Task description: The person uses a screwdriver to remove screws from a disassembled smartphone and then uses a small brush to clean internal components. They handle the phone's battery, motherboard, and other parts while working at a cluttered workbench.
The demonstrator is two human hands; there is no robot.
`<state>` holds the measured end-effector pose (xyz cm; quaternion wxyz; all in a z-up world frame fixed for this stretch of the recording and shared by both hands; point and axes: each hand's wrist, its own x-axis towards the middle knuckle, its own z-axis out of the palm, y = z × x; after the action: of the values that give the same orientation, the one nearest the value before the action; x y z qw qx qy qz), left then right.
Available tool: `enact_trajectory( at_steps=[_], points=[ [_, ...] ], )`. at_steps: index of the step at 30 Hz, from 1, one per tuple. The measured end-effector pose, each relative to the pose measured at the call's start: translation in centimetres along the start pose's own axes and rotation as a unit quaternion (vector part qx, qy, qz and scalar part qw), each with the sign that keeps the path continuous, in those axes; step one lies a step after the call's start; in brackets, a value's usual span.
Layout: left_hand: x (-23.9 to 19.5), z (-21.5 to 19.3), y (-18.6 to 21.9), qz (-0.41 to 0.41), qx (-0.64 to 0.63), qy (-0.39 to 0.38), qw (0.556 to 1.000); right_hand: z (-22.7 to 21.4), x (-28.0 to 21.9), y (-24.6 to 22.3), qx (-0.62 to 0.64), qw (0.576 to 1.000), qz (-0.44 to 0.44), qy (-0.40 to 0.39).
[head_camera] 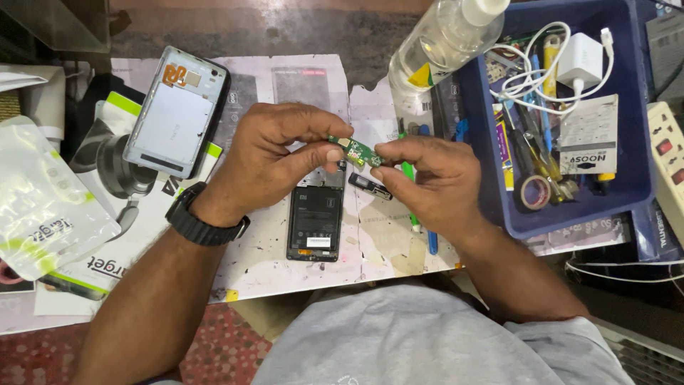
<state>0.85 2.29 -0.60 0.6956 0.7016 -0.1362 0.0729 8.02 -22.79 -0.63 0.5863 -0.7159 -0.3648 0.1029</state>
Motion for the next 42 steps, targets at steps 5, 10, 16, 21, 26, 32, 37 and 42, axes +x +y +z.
enact_trajectory(
  at_steps=[5, 10, 16, 21, 26, 32, 37, 42],
  points=[
    [0.1, -0.1, 0.1, 0.007, 0.035, -0.002, 0.999, -0.2, 0.0, -0.1, -0.018, 1.000, -0.009, -0.012],
    [-0.2, 0.2, -0.4, -0.016, -0.010, 0.006, 1.000, 0.1, 0.1, 0.2, -0.005, 1.000, -0.013, -0.001],
    [-0.2, 0.7, -0.7, -0.050, -0.058, 0.020, 0.997, 0.3, 0.1, 0.3, -0.032, 0.999, -0.026, 0.014],
    [-0.5, 0.7, -1.0, -0.024, -0.023, 0.030, 0.999, 0.8, -0.1, 0.6, 0.027, 1.000, -0.005, 0.012],
    [-0.6, 0.6, -1.3, -0.020, -0.015, 0.036, 0.999, 0.9, -0.2, 0.8, 0.044, 0.999, -0.008, 0.012],
    [-0.5, 0.8, -1.2, -0.044, -0.097, 0.035, 0.994, 0.8, -0.1, 0.7, 0.029, 0.999, -0.018, 0.010],
    [-0.3, 0.9, -1.1, -0.006, 0.011, 0.041, 0.999, 0.8, -0.1, 0.8, 0.126, 0.992, 0.025, 0.002],
    [-0.3, 0.9, -1.1, 0.039, 0.064, 0.037, 0.997, 0.6, 0.2, 0.9, 0.009, 0.998, -0.055, 0.003]
  ],
)
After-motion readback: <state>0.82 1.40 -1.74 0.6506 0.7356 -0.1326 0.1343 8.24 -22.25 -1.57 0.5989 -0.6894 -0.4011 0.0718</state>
